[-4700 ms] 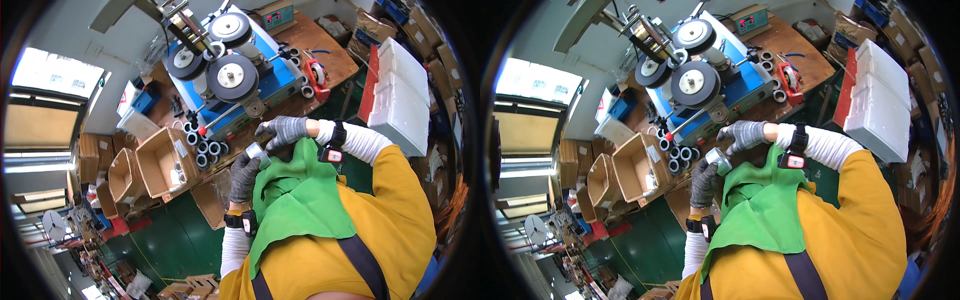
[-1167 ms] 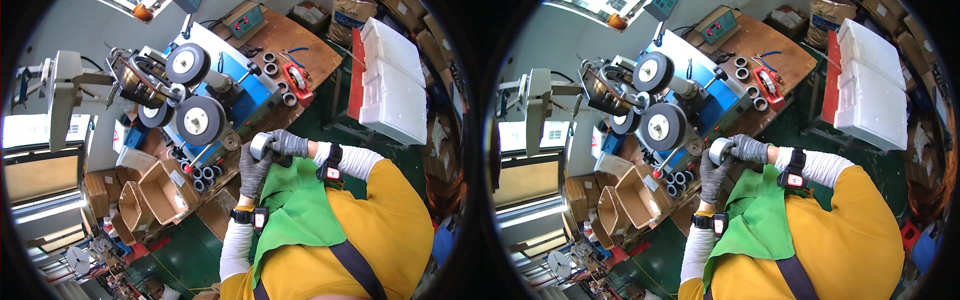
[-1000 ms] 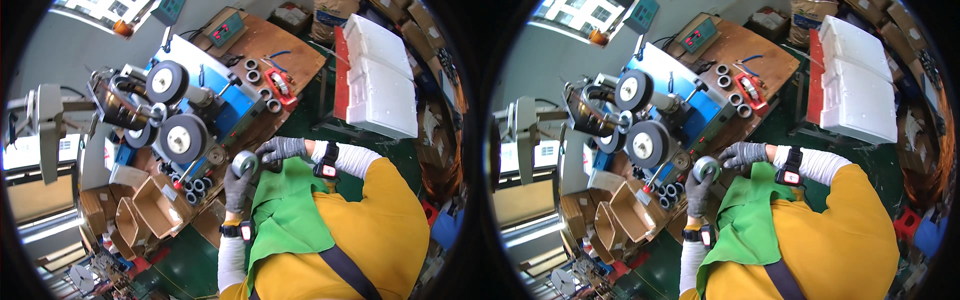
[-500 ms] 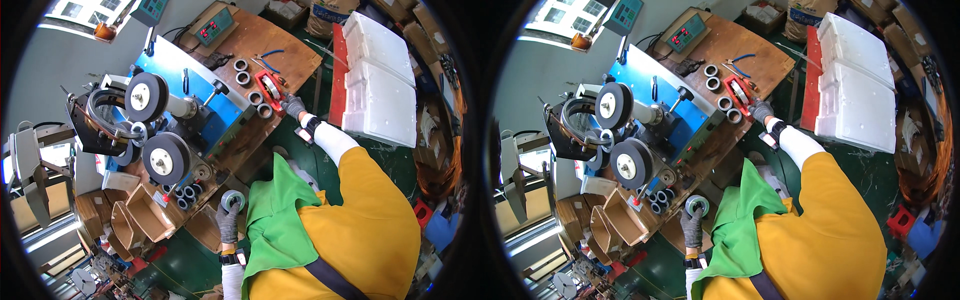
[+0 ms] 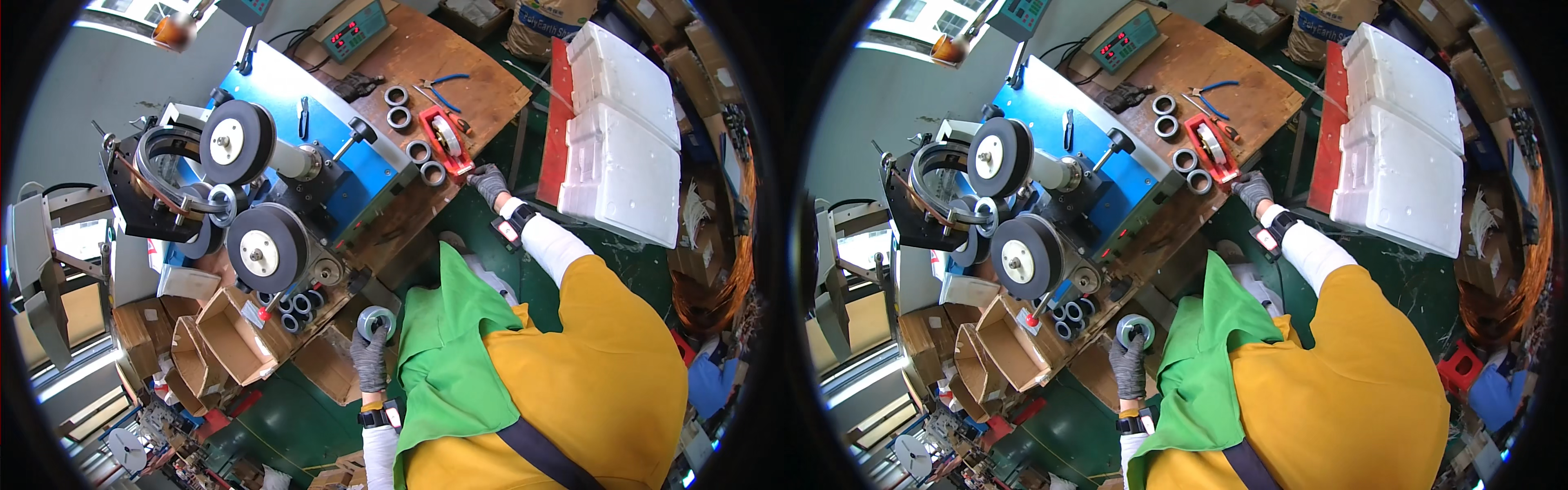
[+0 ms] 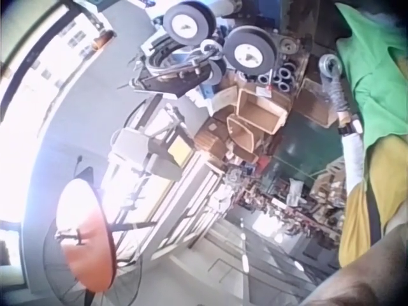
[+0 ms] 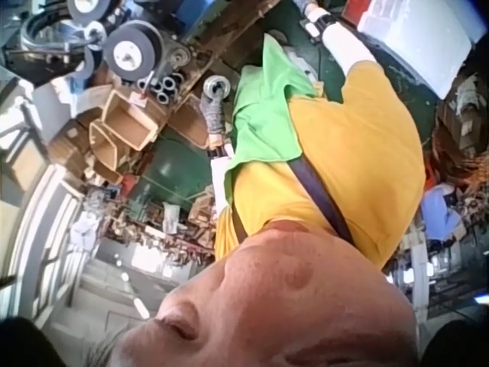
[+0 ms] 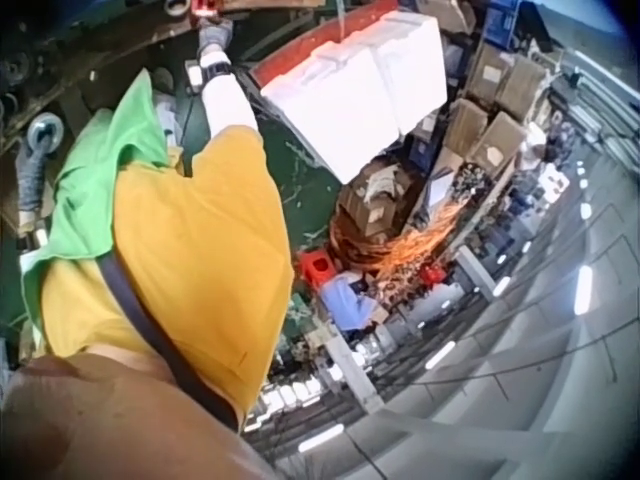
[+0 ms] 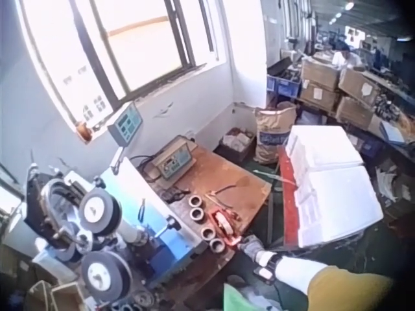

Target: Processing cylindrical metal components on a finishing machine and organizing them into a foam-lined tray.

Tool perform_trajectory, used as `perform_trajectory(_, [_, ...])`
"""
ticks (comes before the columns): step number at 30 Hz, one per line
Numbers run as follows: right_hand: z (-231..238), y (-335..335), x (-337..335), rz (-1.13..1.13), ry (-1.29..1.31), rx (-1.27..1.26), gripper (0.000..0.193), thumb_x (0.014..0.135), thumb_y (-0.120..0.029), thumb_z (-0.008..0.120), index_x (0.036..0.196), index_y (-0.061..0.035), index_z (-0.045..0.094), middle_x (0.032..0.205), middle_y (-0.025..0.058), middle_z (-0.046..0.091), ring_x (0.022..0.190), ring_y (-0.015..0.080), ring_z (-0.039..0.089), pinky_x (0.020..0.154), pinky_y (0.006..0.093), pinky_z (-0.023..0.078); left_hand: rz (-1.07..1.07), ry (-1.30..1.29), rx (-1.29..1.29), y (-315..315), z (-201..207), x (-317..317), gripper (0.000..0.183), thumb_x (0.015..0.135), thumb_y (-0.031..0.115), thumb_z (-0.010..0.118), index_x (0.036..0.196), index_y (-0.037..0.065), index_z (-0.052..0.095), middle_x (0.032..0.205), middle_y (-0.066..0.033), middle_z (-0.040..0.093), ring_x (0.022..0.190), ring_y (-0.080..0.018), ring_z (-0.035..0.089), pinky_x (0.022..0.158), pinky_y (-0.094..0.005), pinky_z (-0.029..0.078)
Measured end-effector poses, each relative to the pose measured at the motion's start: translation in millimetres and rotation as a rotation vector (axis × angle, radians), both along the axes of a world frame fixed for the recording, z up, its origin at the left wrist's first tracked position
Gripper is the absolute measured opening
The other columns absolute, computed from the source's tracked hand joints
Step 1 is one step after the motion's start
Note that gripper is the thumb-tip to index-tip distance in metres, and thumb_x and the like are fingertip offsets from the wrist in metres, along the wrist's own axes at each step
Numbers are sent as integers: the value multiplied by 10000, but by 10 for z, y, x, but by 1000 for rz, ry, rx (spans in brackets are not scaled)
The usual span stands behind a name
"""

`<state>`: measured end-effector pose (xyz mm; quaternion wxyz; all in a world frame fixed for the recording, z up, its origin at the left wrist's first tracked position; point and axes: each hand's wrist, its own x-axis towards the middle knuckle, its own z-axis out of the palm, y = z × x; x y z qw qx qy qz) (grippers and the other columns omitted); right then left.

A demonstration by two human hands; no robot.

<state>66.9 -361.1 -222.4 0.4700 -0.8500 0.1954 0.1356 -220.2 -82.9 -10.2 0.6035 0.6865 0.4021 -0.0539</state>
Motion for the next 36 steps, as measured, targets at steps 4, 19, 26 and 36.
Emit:
perform_trajectory(4, [-73,67,63,-129,80,298,315,706,-261,696,817,12,585,691,85,609,589,161,564,576,271,445,-52,-14,51,84,-84,-74,353,756,140,617,1064,-10,537,932,-83,587,761,-157,577,600,-273,512])
perform_trajectory(19, [-87,-11,-1,-116,28,257,378,707,-180,684,1010,1,546,728,51,602,539,130,515,468,260,415,-14,31,25,48,-101,-50,360,751,129,618,1072,-9,528,938,-89,580,769,-166,579,578,-281,520])
perform_trajectory(26, [-218,-66,74,11,640,630,88,784,-124,601,743,-46,608,571,29,561,426,122,487,382,253,401,-71,59,85,-44,-150,11,362,730,178,650,1015,-16,542,897,-101,597,767,-162,572,649,-284,489])
perform_trajectory(36, [791,177,-281,836,514,460,194,710,-162,677,805,-10,603,635,54,573,541,121,532,492,263,437,-223,-30,337,-180,71,341,302,668,80,660,938,29,535,863,-105,566,756,-174,553,673,-284,456])
